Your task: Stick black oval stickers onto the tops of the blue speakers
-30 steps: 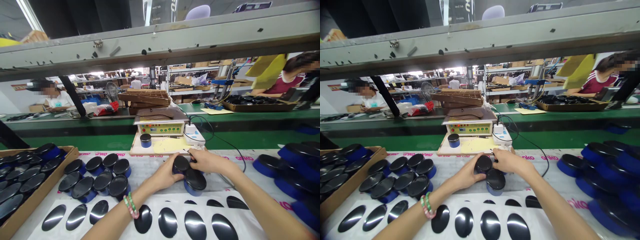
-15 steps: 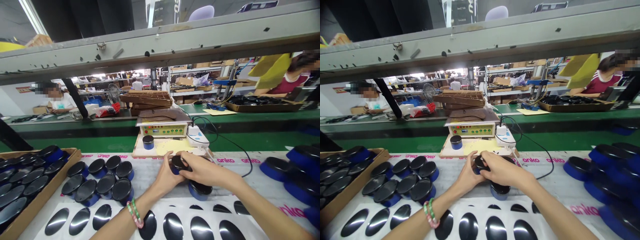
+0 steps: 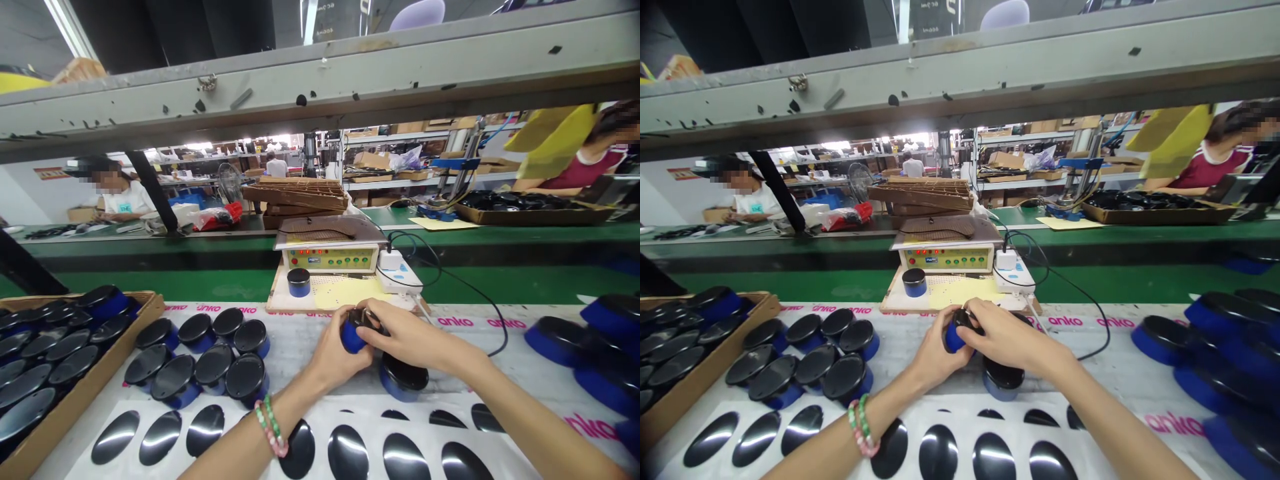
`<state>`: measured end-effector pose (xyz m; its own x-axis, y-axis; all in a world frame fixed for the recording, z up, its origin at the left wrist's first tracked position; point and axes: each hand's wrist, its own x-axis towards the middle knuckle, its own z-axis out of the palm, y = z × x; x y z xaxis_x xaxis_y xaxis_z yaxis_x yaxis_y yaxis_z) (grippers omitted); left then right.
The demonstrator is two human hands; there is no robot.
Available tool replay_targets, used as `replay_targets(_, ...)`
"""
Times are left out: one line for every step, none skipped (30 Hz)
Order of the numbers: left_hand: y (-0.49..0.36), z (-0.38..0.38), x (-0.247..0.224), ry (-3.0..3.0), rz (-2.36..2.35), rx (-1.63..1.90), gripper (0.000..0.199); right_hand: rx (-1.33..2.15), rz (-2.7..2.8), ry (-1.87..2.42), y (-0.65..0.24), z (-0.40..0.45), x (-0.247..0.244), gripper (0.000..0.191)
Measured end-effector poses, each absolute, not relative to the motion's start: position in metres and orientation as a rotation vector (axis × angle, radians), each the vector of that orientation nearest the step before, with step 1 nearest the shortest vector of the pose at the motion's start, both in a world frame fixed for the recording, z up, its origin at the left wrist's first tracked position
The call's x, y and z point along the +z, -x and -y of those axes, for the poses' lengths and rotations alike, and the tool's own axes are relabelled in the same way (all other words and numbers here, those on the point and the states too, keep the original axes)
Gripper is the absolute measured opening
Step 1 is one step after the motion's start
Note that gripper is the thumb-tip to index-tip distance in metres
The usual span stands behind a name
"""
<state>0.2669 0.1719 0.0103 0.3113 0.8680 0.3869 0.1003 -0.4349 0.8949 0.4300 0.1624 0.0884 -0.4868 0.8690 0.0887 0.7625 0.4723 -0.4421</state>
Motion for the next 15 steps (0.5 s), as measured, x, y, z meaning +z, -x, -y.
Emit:
replay_targets(-0.267,-0.172,0.011,-1.781,-0.871,1.194,0.061,0.51,2.417,1.383,-0.43,-0.163,0.088,0.023)
replay_targets(-0.266,-0.171,0.013,-1.791,-0.871,1.189,0.06,0.518,2.413,1.379,-0.431,-0.163,0.088,0.023)
replay_targets(-0.266,-0.171,0.014,-1.8,-0.872,1.184,0.06,0.522,2.412,1.375,-0.431,-0.164,0.088,0.023)
replay_targets(-0.265,-0.17,0.015,-1.809,-0.872,1.177,0.06,0.523,2.412,1.37,-0.431,-0.165,0.088,0.022)
replay_targets(-0.265,-0.17,0.016,-1.817,-0.875,1.169,0.06,0.52,2.413,1.365,-0.431,-0.165,0.088,0.021)
replay_targets(-0.264,-0.17,0.017,-1.824,-0.884,1.162,0.061,0.51,2.411,1.363,-0.431,-0.166,0.087,0.019)
replay_targets(-0.262,-0.17,0.018,-1.831,-0.901,1.162,0.064,0.494,2.406,1.366,-0.431,-0.167,0.086,0.018)
replay_targets(-0.261,-0.171,0.02,-1.837,-0.928,1.173,0.067,0.471,2.397,1.372,-0.431,-0.169,0.085,0.018)
replay_targets(-0.26,-0.172,0.021,-1.839,-0.967,1.2,0.07,0.442,2.385,1.382,-0.431,-0.17,0.083,0.018)
replay_targets(-0.259,-0.173,0.024,-1.835,-1.016,1.24,0.07,0.411,2.374,1.391,-0.431,-0.171,0.081,0.018)
replay_targets(-0.258,-0.176,0.027,-1.821,-1.074,1.292,0.066,0.383,2.368,1.397,-0.431,-0.172,0.079,0.018)
replay_targets(-0.258,-0.179,0.03,-1.797,-1.14,1.349,0.061,0.36,2.369,1.397,-0.431,-0.173,0.076,0.016)
replay_targets(-0.258,-0.183,0.034,-1.759,-1.212,1.404,0.058,0.344,2.378,1.393,-0.432,-0.174,0.073,0.014)
replay_targets(-0.258,-0.189,0.038,-1.709,-1.289,1.453,0.058,0.333,2.391,1.388,-0.432,-0.174,0.071,0.013)
replay_targets(-0.257,-0.196,0.042,-1.648,-1.369,1.493,0.062,0.326,2.405,1.382,-0.433,-0.175,0.069,0.013)
